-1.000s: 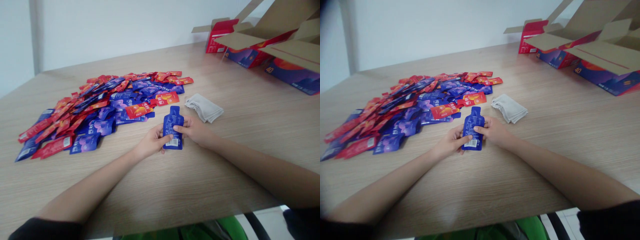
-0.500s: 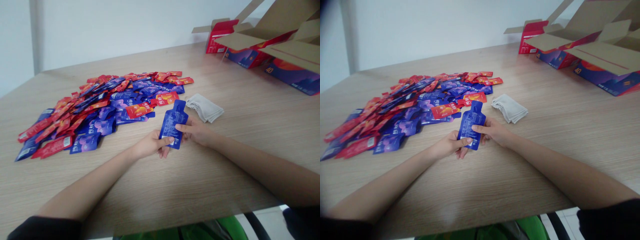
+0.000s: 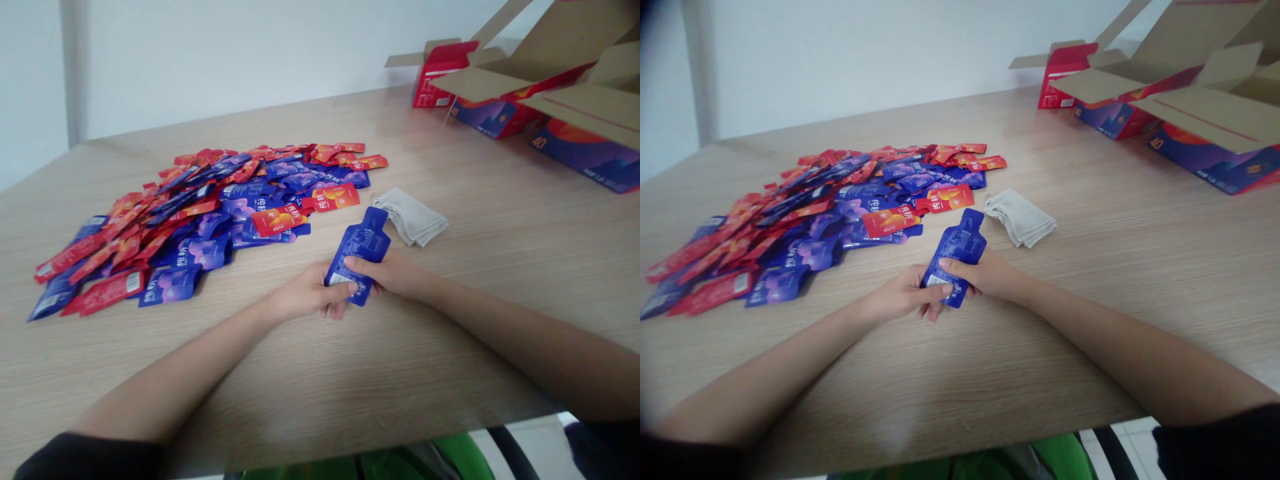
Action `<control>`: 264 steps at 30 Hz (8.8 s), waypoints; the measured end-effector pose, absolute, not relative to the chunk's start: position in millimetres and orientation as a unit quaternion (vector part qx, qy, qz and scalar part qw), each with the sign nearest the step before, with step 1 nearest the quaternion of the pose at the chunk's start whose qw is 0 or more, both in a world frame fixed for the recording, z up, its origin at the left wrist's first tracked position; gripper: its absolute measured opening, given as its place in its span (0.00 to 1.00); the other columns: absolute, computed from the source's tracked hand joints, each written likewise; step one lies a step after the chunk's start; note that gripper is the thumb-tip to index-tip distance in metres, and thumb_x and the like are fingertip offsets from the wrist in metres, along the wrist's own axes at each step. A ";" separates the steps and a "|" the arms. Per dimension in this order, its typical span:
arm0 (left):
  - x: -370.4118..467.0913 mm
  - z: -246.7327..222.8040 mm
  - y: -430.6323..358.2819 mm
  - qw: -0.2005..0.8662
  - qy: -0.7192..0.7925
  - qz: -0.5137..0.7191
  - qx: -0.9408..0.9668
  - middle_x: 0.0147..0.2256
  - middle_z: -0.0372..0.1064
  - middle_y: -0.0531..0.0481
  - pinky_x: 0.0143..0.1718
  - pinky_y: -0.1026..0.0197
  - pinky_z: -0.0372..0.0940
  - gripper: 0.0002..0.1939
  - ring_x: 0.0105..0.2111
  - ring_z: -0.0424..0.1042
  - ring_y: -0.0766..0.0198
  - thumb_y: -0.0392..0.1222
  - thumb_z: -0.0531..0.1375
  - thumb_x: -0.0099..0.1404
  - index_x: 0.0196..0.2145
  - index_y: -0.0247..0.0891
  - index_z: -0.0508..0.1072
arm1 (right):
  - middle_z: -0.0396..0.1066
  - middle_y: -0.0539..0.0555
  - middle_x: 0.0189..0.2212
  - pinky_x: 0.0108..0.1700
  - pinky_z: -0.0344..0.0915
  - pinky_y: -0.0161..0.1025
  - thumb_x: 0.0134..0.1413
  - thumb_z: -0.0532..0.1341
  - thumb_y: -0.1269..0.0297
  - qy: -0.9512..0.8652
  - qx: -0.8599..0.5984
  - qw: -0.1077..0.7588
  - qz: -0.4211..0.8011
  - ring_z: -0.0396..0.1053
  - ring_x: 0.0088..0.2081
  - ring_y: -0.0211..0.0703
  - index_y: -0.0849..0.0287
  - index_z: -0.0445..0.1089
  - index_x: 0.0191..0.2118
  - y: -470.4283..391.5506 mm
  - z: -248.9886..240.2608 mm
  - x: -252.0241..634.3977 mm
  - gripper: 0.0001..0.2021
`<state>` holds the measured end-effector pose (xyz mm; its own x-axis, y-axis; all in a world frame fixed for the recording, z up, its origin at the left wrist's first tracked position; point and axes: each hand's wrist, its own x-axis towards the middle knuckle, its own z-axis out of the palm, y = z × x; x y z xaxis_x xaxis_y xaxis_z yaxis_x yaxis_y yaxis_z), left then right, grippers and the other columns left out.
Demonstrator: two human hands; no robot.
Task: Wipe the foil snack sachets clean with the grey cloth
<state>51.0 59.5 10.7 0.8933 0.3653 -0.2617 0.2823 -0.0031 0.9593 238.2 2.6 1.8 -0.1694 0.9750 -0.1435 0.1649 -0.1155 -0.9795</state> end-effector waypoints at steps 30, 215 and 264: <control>50.7 3.2 66.3 0.741 0.205 0.135 0.625 0.46 0.70 0.38 0.40 0.55 0.70 0.17 0.44 0.71 0.55 0.48 0.56 0.66 0.47 0.33 0.70 | 0.58 0.42 0.17 0.22 0.50 0.32 0.53 0.64 0.49 -0.525 -0.394 0.474 0.587 0.53 0.20 0.30 0.57 0.67 0.28 13.9 -1.0 253.2 0.16; 53.3 11.8 48.1 0.656 0.277 0.106 0.694 0.09 0.57 0.56 0.22 0.65 0.61 0.32 0.13 0.62 0.68 0.59 0.42 0.73 0.22 0.35 0.69 | 0.71 0.46 0.22 0.25 0.67 0.31 0.48 0.68 0.53 -0.535 -0.424 0.343 0.645 0.67 0.22 0.32 0.60 0.67 0.35 17.6 11.4 269.9 0.16; 60.6 0.4 -4.5 0.028 0.282 0.016 0.959 0.66 0.47 0.29 0.63 0.45 0.50 0.37 0.66 0.50 0.42 0.51 0.49 0.68 0.65 0.19 0.54 | 0.48 0.67 0.67 0.57 0.57 0.64 0.61 0.50 0.57 -0.683 -0.723 0.078 -0.078 0.53 0.63 0.71 0.60 0.57 0.64 -23.6 18.9 254.9 0.28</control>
<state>60.6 -4.5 0.4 0.8400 0.5424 0.0155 0.5405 -0.8389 0.0636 254.9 -23.6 18.9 0.0563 0.9741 0.2188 0.9984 -0.0561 -0.0070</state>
